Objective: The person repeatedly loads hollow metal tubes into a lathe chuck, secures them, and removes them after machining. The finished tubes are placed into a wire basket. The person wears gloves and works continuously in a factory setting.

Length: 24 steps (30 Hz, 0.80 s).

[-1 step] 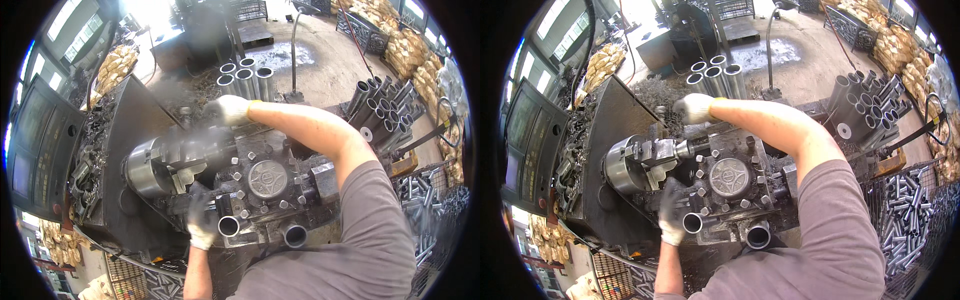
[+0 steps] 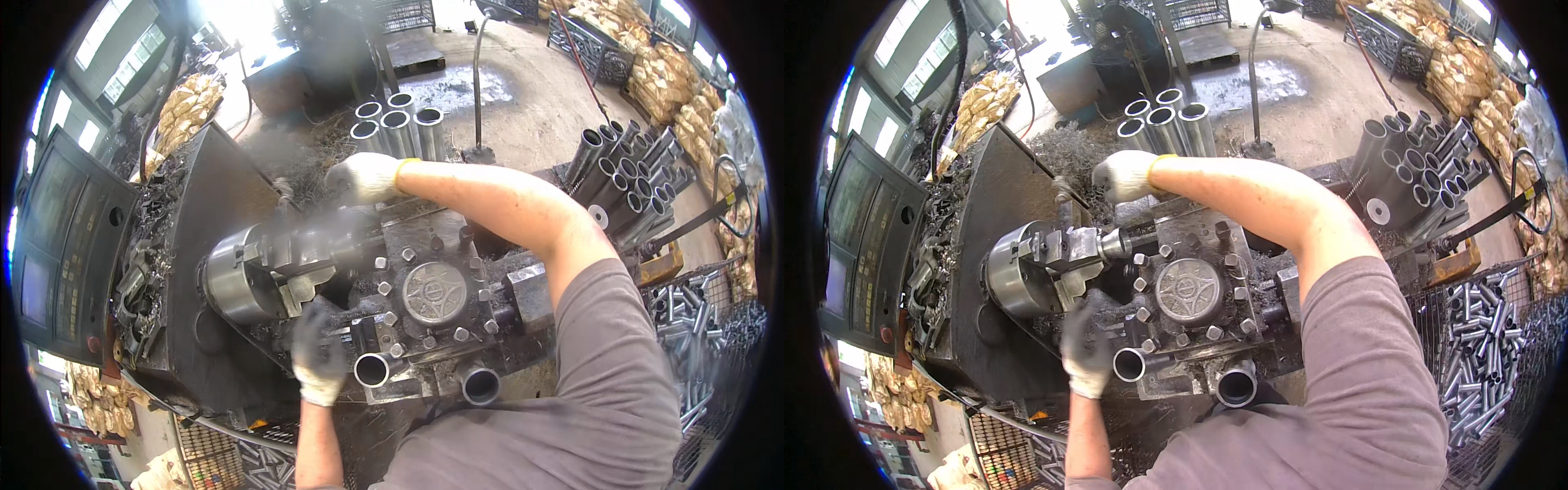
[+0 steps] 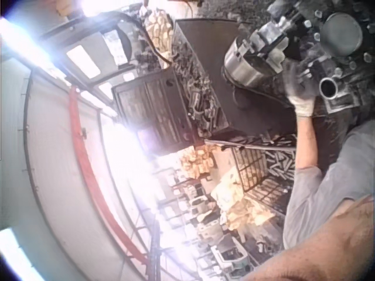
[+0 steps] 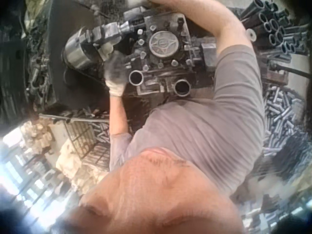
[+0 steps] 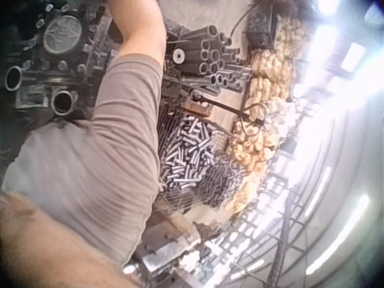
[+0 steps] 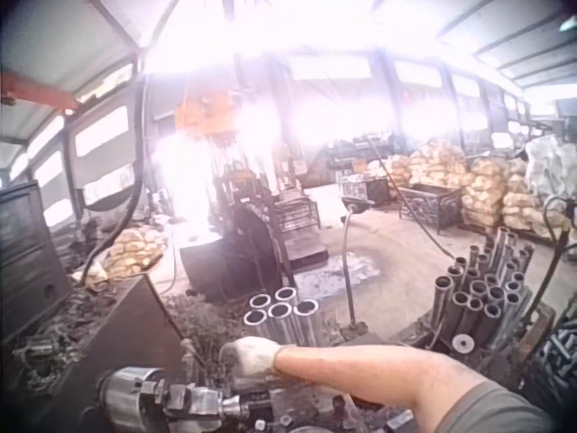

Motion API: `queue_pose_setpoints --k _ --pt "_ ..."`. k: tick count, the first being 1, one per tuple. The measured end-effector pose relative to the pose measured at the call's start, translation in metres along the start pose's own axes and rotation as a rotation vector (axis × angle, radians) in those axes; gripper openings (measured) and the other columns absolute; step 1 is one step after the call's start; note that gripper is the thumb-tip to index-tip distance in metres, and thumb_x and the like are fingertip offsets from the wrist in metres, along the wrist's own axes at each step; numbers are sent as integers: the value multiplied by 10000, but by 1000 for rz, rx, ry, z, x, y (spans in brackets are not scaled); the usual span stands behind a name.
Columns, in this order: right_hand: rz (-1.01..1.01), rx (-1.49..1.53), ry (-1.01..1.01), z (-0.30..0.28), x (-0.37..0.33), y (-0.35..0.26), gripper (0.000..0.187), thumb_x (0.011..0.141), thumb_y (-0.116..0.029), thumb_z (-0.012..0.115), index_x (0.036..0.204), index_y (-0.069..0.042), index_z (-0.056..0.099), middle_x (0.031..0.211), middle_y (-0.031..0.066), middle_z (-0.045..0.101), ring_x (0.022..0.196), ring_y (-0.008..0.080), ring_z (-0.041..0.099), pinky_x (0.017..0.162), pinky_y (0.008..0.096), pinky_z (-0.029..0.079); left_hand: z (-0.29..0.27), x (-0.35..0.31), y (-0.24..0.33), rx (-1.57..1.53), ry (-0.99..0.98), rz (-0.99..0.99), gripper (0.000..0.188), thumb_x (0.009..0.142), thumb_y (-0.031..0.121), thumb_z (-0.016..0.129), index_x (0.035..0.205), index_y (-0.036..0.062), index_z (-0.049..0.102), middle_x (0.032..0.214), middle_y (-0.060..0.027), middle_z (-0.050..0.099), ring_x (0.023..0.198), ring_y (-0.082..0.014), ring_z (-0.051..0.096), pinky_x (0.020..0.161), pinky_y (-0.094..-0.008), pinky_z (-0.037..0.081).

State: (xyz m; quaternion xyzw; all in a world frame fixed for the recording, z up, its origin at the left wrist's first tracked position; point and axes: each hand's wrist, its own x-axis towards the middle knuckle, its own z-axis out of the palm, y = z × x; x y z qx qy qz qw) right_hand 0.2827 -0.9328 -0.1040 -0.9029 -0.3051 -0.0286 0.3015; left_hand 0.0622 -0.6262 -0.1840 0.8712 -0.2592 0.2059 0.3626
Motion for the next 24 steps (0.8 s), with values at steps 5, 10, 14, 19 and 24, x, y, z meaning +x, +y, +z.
queue_pose_setpoints --k 5,10,14,19,24 --pt "195 -17 -684 53 40 6 385 792 -364 880 1032 -69 816 955 121 790 824 256 759 670 412 626 -42 101 -33 454 291 144 694 851 81 730 1521 39 550 1544 -278 549 1465 -488 484 1255 -598 341" --pt "281 200 -835 76 25 -17 309 757 -338 886 918 -85 814 836 84 772 774 183 738 652 350 590 -58 100 -94 690 258 207 627 872 141 711 1473 19 578 1506 -266 588 1443 -501 510 1233 -598 374" --pt "597 552 -1169 41 20 29 710 766 -406 922 1344 -59 699 1181 118 780 1059 231 738 878 380 599 -46 110 -89 672 292 209 654 836 142 688 1472 35 578 1485 -232 606 1433 -486 515 1238 -621 359" --pt "221 -121 -683 59 7 -23 618 746 -498 889 1146 -37 792 1091 191 801 977 302 769 888 416 598 -50 107 -90 675 306 180 643 844 159 680 1470 48 585 1491 -192 615 1483 -471 466 1278 -614 309" --pt "244 -543 -546 -11 -34 -55 436 687 -269 870 1066 -62 808 957 176 808 872 345 789 820 444 622 -52 106 -91 622 354 173 658 796 158 718 1434 35 614 1468 -199 626 1448 -464 501 1283 -610 297"
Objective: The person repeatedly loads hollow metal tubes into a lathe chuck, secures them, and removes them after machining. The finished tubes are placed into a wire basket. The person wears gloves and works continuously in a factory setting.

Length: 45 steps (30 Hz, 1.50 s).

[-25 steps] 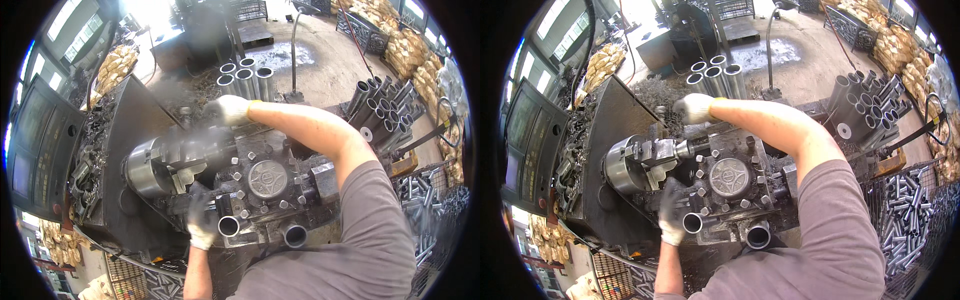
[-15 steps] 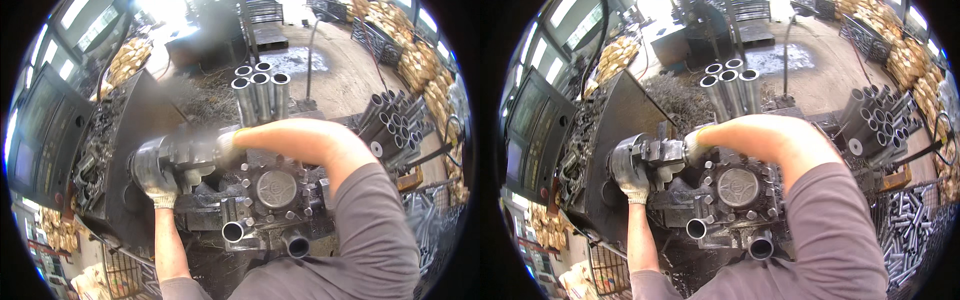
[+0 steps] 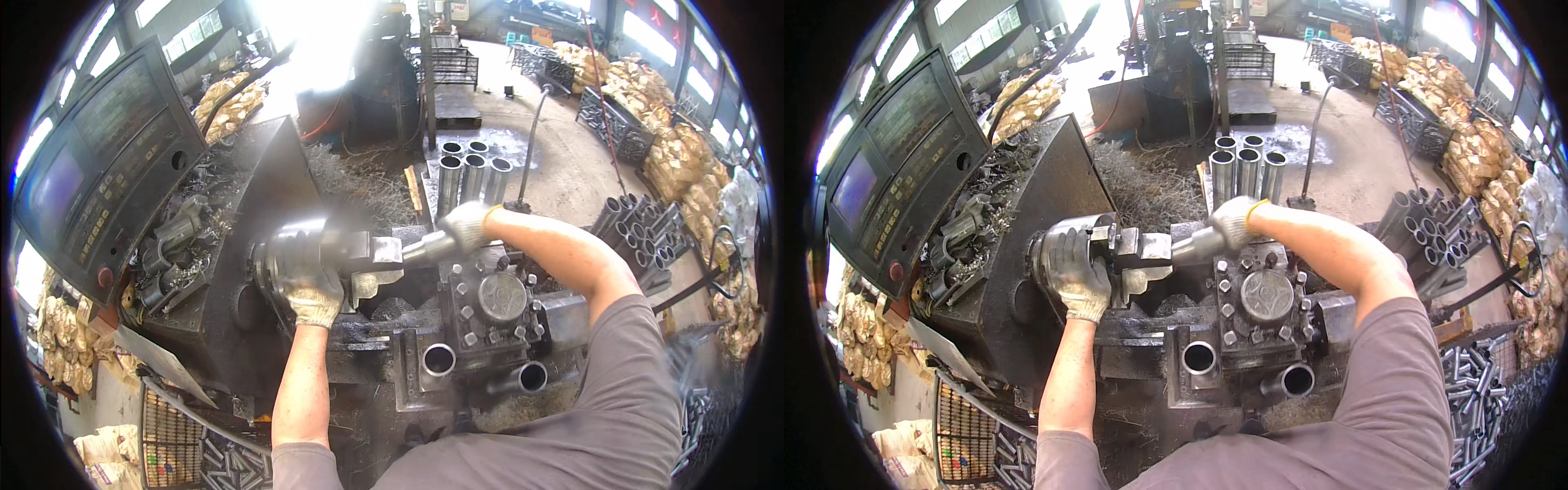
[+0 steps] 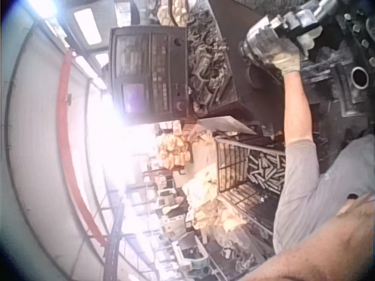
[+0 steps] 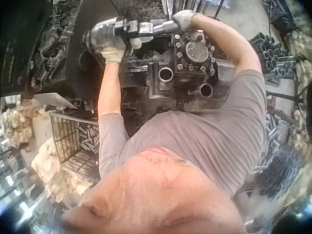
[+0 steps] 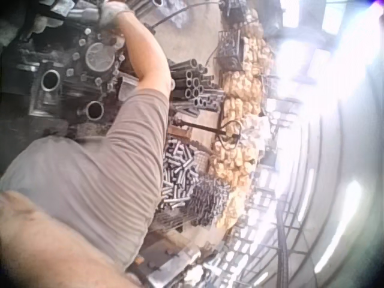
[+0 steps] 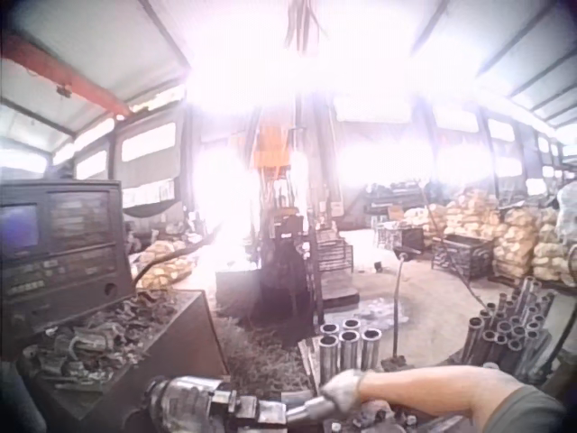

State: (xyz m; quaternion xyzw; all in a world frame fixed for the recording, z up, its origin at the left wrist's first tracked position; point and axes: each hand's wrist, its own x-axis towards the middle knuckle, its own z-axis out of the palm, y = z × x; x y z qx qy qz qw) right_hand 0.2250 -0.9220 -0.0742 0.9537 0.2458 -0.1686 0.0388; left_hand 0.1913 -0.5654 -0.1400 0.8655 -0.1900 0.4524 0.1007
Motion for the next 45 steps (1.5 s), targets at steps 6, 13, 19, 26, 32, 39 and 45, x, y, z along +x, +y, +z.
queue_pose_setpoints --k 6,13,19,26,32,39,45 --pt "331 -189 457 -53 -116 -85 396 760 -231 837 1084 -30 732 917 201 782 859 396 787 771 466 636 -10 -6 0 -317 -158 -115 743 847 293 800 1478 -15 555 1492 -242 592 1435 -480 504 1276 -602 305" --pt "230 576 306 -1 -217 -286 887 774 -351 869 1533 -111 477 1390 261 629 1138 416 730 964 516 596 -162 -132 117 -1859 -280 -562 857 953 428 790 1582 -15 412 1495 -194 551 1407 -319 537 1209 -493 426" --pt "427 1013 187 164 -189 -295 867 759 -515 888 1467 -107 597 1269 238 736 1073 368 766 915 478 618 -132 -208 132 -1874 -560 -1754 592 940 197 840 1376 -69 541 1149 -131 717 1025 -285 734 919 -451 615" --pt "403 1264 -181 251 -162 -268 660 725 -460 871 1219 -38 753 890 110 782 729 191 735 644 365 588 -107 -238 146 -1785 -571 -1614 484 995 269 775 1354 -18 622 1235 -129 706 1109 -259 712 1010 -437 572" --pt "382 1205 -205 220 -191 -263 638 732 -370 875 1235 -7 725 1008 200 793 934 307 773 813 422 608 -119 -254 137 -1962 -354 -1867 494 1113 490 532 1386 93 642 1299 -88 730 1159 -278 717 985 -453 591" --pt "297 1021 324 205 -322 -217 592 767 -195 852 1320 -55 695 1225 184 769 1119 331 763 974 417 611 -161 -230 154 -1748 -710 -1452 627 1041 407 744 1490 29 524 985 -56 701 898 -205 715 864 -380 630" --pt "167 1125 639 179 -315 -179 546 729 -122 891 1241 -39 719 1201 164 771 1117 305 767 963 397 609 -123 -182 246 -1155 -404 -395 897 702 116 1025 1463 2 565 1194 -99 722 1037 -206 713 944 -354 598"
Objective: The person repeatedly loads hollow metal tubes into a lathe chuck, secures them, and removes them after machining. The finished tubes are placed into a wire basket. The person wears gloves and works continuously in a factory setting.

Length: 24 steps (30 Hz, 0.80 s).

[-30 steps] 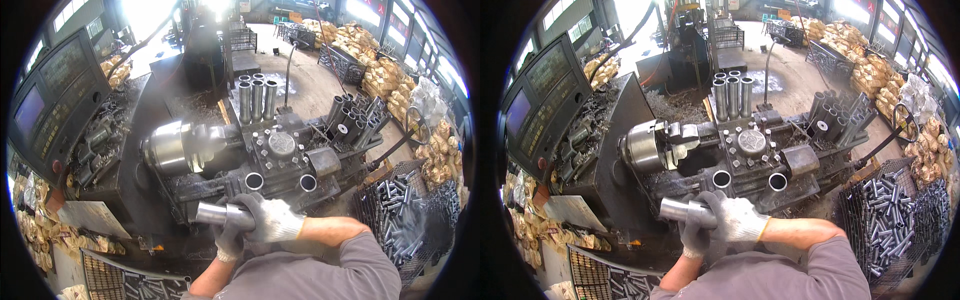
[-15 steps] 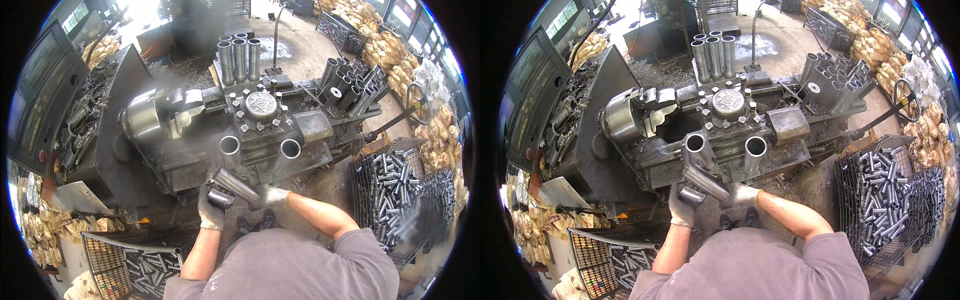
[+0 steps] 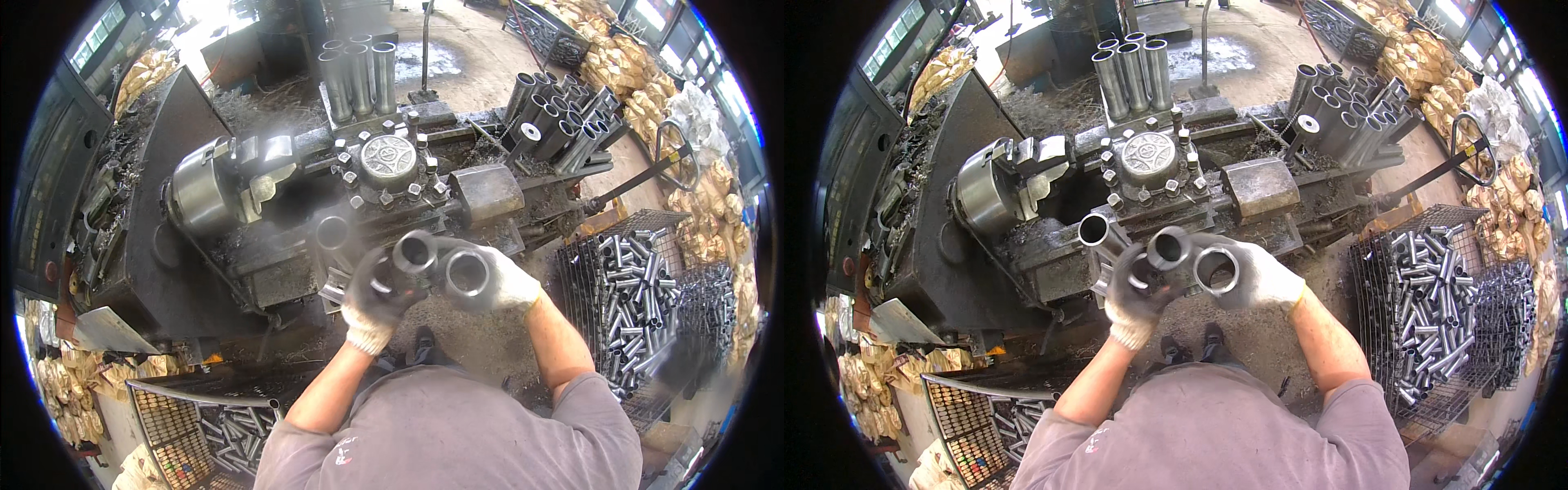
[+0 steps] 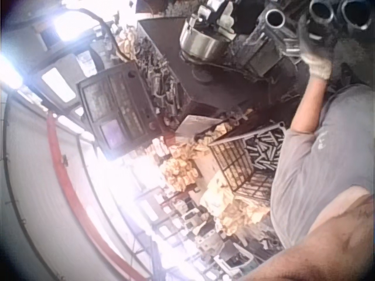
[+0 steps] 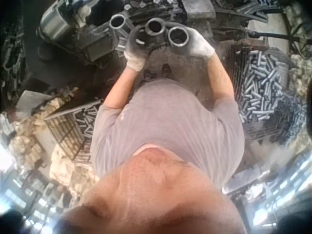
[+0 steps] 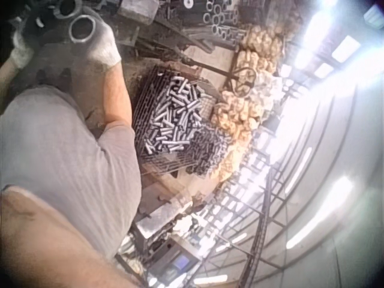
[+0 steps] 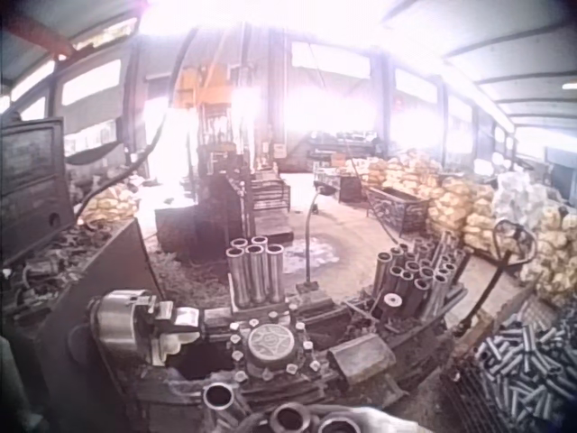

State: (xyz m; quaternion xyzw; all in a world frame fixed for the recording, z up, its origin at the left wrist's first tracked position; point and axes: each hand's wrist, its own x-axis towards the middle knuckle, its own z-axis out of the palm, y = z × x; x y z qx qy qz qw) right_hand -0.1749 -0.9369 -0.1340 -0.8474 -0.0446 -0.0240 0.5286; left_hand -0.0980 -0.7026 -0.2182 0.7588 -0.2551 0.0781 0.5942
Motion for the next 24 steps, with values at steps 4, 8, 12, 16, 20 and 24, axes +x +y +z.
queue_pose_setpoints --k 4,8,12,16,20,24 --pt "49 -174 127 21 22 13 434 792 -174 880 1183 -59 731 1054 144 794 977 273 783 881 393 616 -11 7 -3 72 34 129 737 726 208 1030 1309 4 627 1104 -91 744 1048 -219 713 936 -369 594" --pt "273 -98 82 43 48 20 526 751 -253 951 1180 -56 718 1030 159 789 982 277 786 876 411 614 -76 -15 5 13 53 -47 547 852 57 884 1330 6 622 1097 -98 741 949 -201 716 912 -369 584" --pt "179 -474 78 46 19 70 700 801 -349 899 1363 -48 611 1031 215 779 935 406 783 812 490 640 -125 -49 -14 -601 258 -734 531 1029 380 718 1409 27 602 1195 -97 721 1104 -207 694 989 -347 568" --pt "15 -566 -244 84 -2 49 533 855 -290 820 1261 -20 605 932 231 757 844 429 763 747 496 633 -141 -67 -61 -1172 307 -916 788 1007 790 506 1241 68 715 1118 -158 778 988 -336 780 832 -549 661" --pt "124 -712 -234 187 60 4 406 876 -304 821 1124 -31 652 909 193 752 845 364 779 712 476 628 -146 -59 -71 -1333 279 -812 889 988 853 428 1263 53 700 1102 -168 771 963 -359 769 813 -532 651" --pt "37 -803 -290 204 99 40 339 904 -270 787 1107 -35 651 898 192 744 823 365 770 700 471 629 -156 -52 -87 -1339 354 -835 883 1011 844 369 1239 47 671 1026 -172 752 908 -360 757 798 -519 642"
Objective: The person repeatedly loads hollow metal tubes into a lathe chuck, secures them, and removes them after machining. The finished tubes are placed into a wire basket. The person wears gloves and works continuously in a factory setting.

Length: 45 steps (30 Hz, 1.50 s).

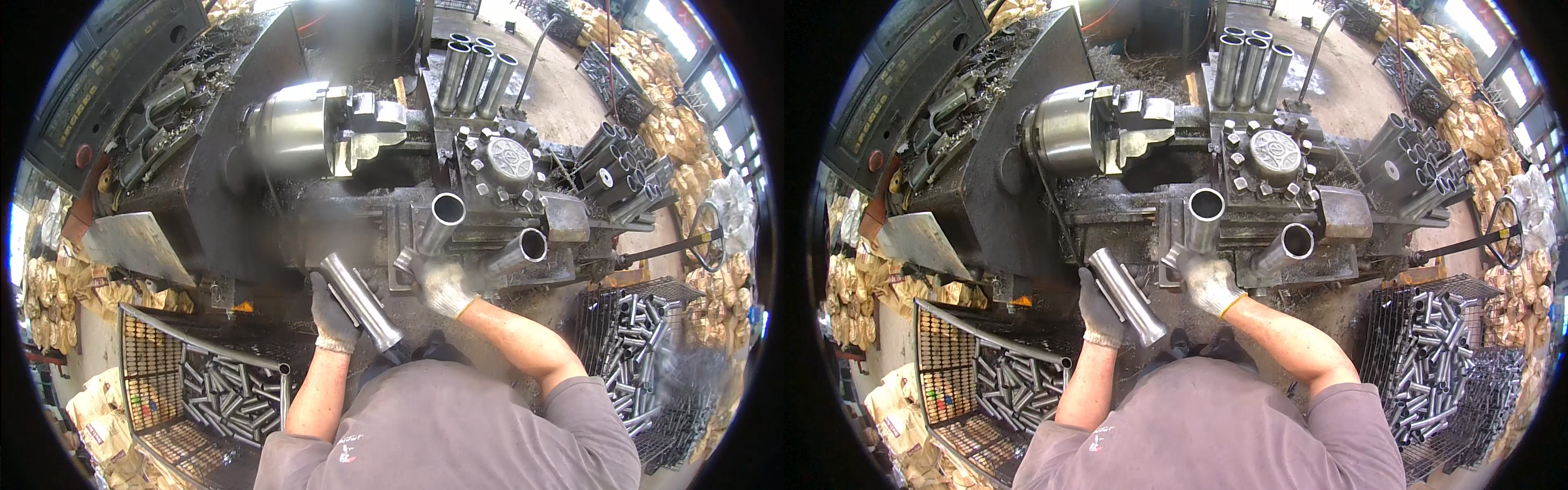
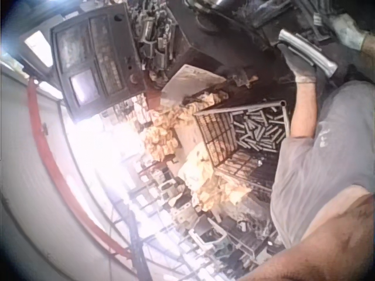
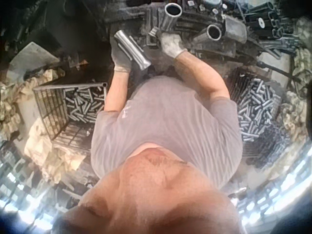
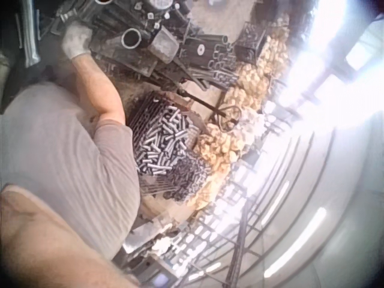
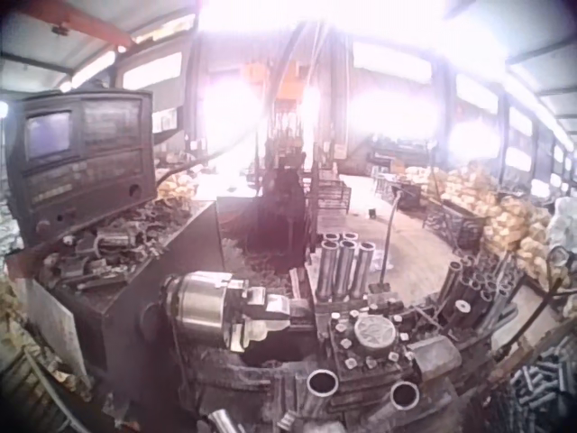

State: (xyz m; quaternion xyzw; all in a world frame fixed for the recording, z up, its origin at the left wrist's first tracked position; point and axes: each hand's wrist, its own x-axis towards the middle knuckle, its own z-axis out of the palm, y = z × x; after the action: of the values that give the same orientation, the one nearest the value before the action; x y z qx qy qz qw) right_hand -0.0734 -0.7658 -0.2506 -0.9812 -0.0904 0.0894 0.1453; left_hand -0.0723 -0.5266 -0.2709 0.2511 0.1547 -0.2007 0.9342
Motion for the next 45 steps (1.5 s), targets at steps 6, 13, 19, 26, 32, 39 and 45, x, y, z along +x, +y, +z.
queue_pose_setpoints --k 6,13,19,26,32,39,45 --pt "240 861 -294 -92 -9 -31 747 865 -419 829 1437 4 600 1069 233 778 887 309 774 833 412 622 11 1 1 -63 -55 73 777 1068 748 402 1313 55 653 1207 -156 723 1112 -313 706 1013 -478 577" --pt "273 900 -239 -106 -21 -57 851 745 -420 911 1412 4 594 1227 249 738 1129 360 742 1011 445 583 93 12 13 304 -301 179 825 1059 647 493 1582 10 465 1581 -170 528 1448 -346 523 1251 -517 387" --pt "-391 715 66 -240 -18 -39 869 732 -278 905 1484 -46 536 1206 239 750 1077 376 768 955 439 619 -13 188 42 1683 -273 618 634 1084 467 576 1577 74 507 1314 -141 681 1175 -298 689 1018 -523 580" --pt "-219 -481 188 -312 120 65 661 761 -182 886 1375 -92 659 1090 172 785 961 346 793 836 446 642 55 121 30 2160 147 987 561 969 230 710 1471 4 605 1447 -284 631 1331 -477 599 1177 -560 451" --pt "-228 -427 -93 -251 220 136 524 712 -353 910 1119 -49 781 999 176 806 922 331 794 838 420 630 -9 42 20 1752 566 610 500 976 286 697 1413 47 657 1376 -251 698 1253 -452 678 1057 -499 552" --pt "-118 -258 -286 -209 251 107 598 698 -364 874 1158 8 784 1062 207 804 937 323 788 869 434 626 -160 -37 18 844 846 534 336 967 191 712 1256 20 691 970 -82 720 815 -171 668 748 -320 566" --pt "-238 5 -477 -237 253 149 773 832 -425 859 1412 32 628 1125 187 791 914 259 778 729 366 646 -170 -42 93 124 854 731 492 1064 627 561 971 150 640 765 -25 603 618 -195 528 611 -362 475"
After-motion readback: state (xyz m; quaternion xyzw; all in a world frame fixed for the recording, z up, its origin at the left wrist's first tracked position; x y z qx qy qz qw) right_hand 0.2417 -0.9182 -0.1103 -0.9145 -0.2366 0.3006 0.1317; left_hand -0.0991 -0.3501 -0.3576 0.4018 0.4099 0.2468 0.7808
